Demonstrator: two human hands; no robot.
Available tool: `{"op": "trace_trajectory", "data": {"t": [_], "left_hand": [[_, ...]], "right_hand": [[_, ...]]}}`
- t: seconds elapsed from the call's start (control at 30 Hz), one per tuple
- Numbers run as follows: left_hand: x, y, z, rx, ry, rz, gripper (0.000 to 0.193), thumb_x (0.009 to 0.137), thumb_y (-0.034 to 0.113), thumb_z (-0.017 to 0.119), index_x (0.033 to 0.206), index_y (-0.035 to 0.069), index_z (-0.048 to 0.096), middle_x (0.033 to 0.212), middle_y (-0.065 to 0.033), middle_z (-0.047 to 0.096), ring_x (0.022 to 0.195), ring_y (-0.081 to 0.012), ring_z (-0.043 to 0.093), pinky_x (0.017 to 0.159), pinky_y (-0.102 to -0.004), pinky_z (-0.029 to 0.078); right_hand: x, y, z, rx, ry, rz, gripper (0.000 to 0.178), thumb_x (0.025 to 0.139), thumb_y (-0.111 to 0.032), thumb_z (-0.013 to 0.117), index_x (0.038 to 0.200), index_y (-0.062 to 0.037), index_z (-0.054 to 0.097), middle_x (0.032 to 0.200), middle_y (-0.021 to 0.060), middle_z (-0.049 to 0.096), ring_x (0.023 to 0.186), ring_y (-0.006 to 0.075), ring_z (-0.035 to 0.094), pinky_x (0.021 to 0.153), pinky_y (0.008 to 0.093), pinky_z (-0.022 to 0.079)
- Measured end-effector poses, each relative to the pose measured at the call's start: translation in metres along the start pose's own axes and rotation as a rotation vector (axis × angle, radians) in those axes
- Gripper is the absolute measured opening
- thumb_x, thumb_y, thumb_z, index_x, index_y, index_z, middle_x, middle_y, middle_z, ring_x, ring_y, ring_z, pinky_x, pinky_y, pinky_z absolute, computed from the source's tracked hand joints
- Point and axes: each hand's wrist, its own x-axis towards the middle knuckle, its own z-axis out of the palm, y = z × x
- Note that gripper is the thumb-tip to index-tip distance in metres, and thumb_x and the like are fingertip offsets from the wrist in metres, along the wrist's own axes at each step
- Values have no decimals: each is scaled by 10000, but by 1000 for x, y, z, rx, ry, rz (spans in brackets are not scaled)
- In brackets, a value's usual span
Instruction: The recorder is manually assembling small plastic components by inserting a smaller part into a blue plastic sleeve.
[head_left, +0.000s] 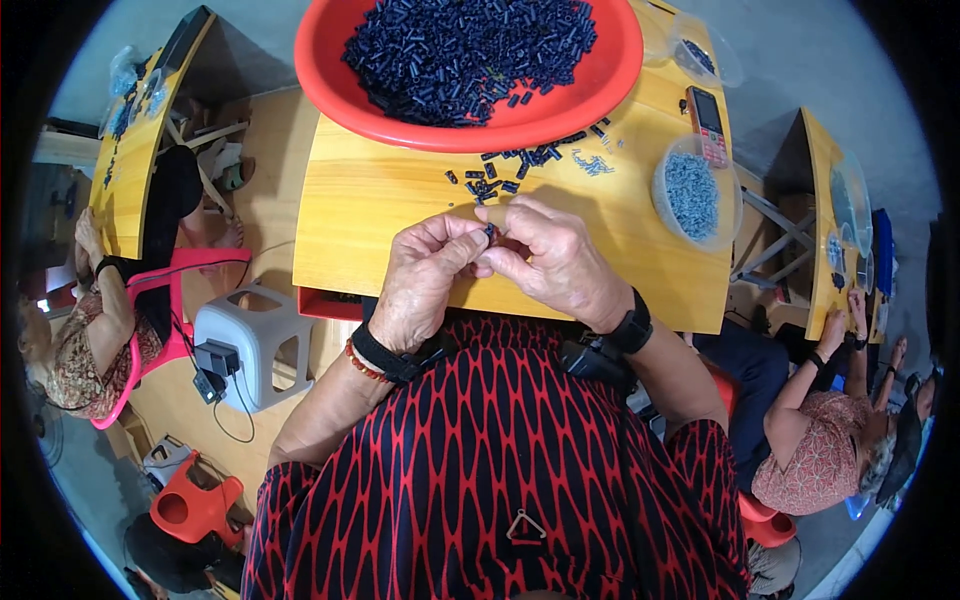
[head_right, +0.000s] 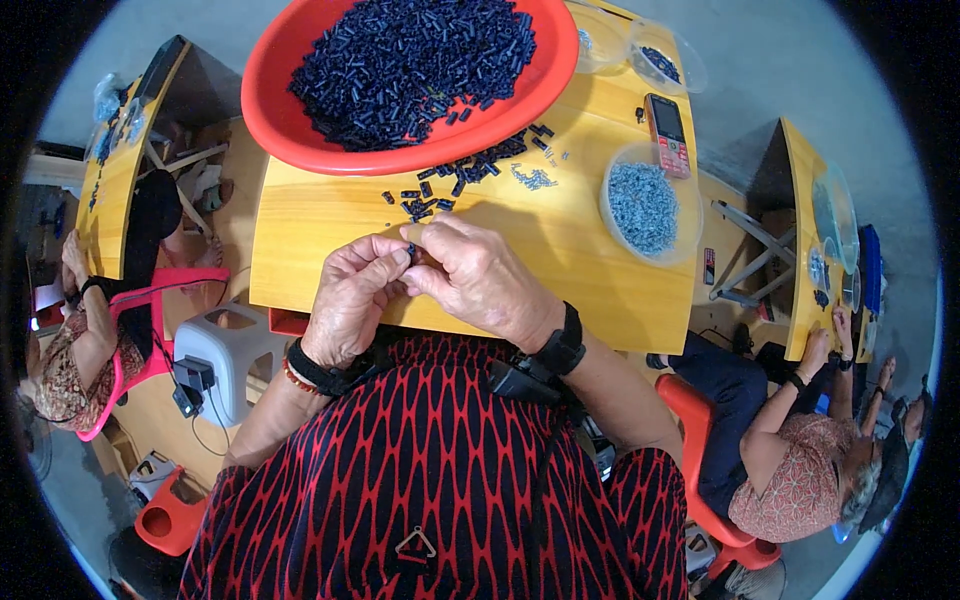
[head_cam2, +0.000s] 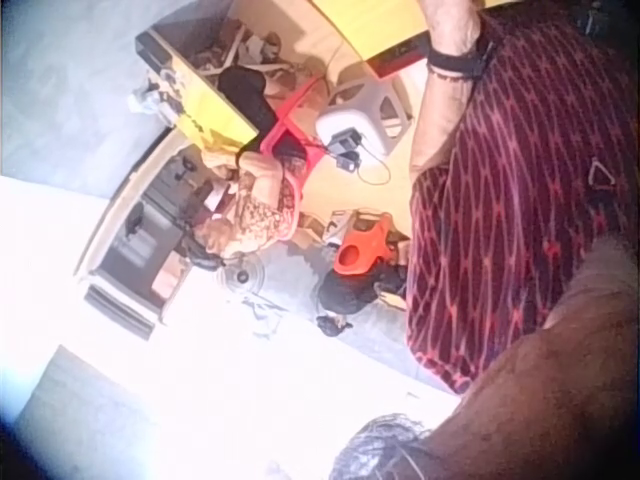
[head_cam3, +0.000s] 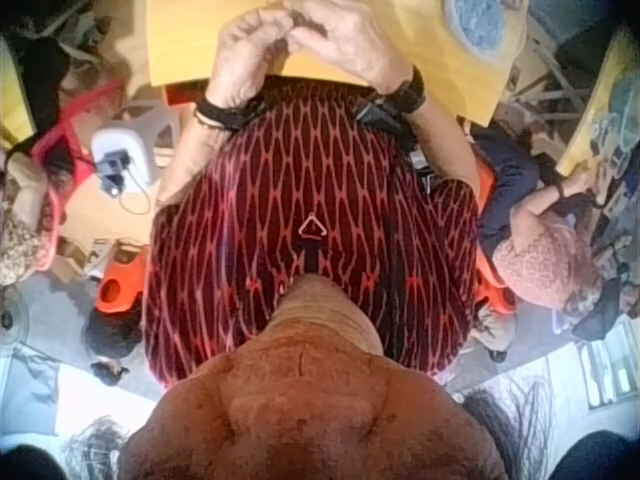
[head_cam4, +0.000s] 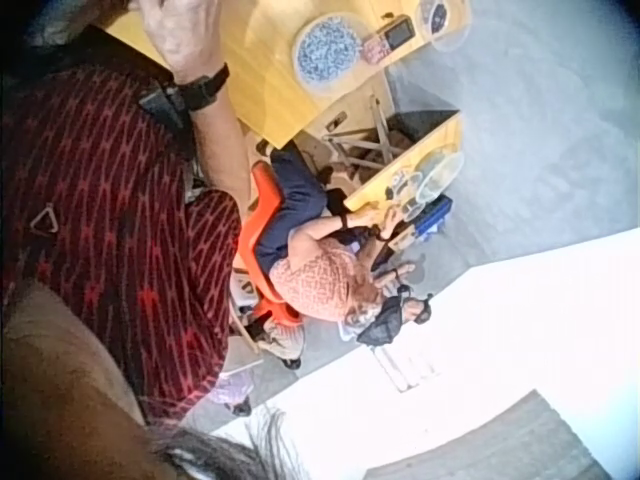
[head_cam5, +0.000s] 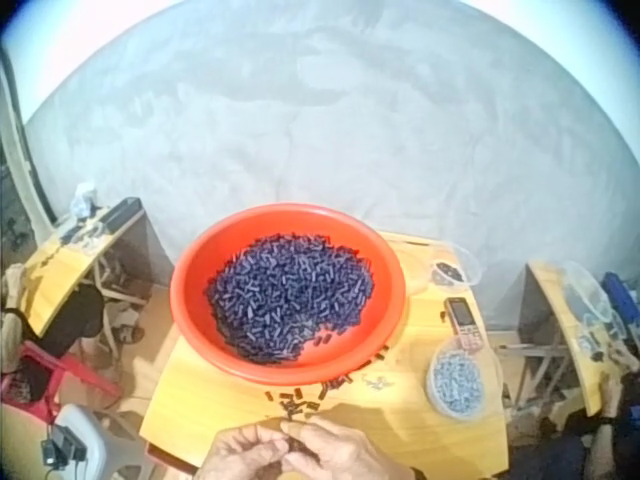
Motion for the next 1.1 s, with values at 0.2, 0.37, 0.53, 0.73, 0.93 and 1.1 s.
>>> {"op": "trace_trajectory", "data": {"t": [0.2, 0.37, 0.53, 0.73, 0.93, 1.1], "left_hand": [[1, -2, 2, 58, 19, 51, 93, 949, 86, 606, 972, -2, 625, 886, -64, 667, 740, -122, 619, 728, -270, 537], [0, 0, 7, 175, -3, 72, 106, 951, 98, 607, 970, -5, 621, 871, -66, 658, 716, -113, 602, 713, -270, 532], [3, 0, 4, 103, -37, 25, 119, 950, 109, 613, 970, -7, 623, 856, -69, 656, 708, -111, 596, 701, -270, 527], [3, 1, 8, 55, -58, 4, 131, 954, 119, 608, 976, -9, 625, 864, -76, 658, 708, -118, 600, 705, -267, 530], [3, 0, 9, 15, -34, 11, 109, 957, 98, 592, 971, -5, 625, 877, -72, 663, 725, -118, 608, 715, -267, 532], [4, -2, 13, -63, -43, -17, 69, 936, 73, 615, 932, 6, 626, 847, -39, 651, 749, -90, 591, 729, -257, 514]], "right_hand": [[-3, 1, -6, 365, 66, 326, 166, 879, -55, 680, 1013, 34, 636, 883, 73, 666, 723, 100, 637, 641, 260, 521], [0, 5, -11, 401, 50, 321, 118, 907, -56, 651, 987, 31, 649, 802, 22, 664, 728, 56, 612, 640, 238, 518], [1, 8, -12, 416, -21, 344, 90, 926, -51, 622, 953, 30, 648, 814, 30, 668, 741, 62, 618, 657, 233, 522], [-3, 9, -12, 439, -10, 293, 107, 926, -42, 622, 997, 37, 639, 842, 33, 665, 757, 67, 623, 663, 231, 523], [-9, 4, -12, 327, 61, 248, 234, 862, -64, 709, 1060, 33, 629, 885, 65, 640, 755, 111, 643, 651, 263, 527], [-6, 1, -8, -19, -24, 19, 288, 803, -76, 729, 1053, 20, 623, 852, 142, 594, 722, 285, 630, 630, 368, 512]]}}
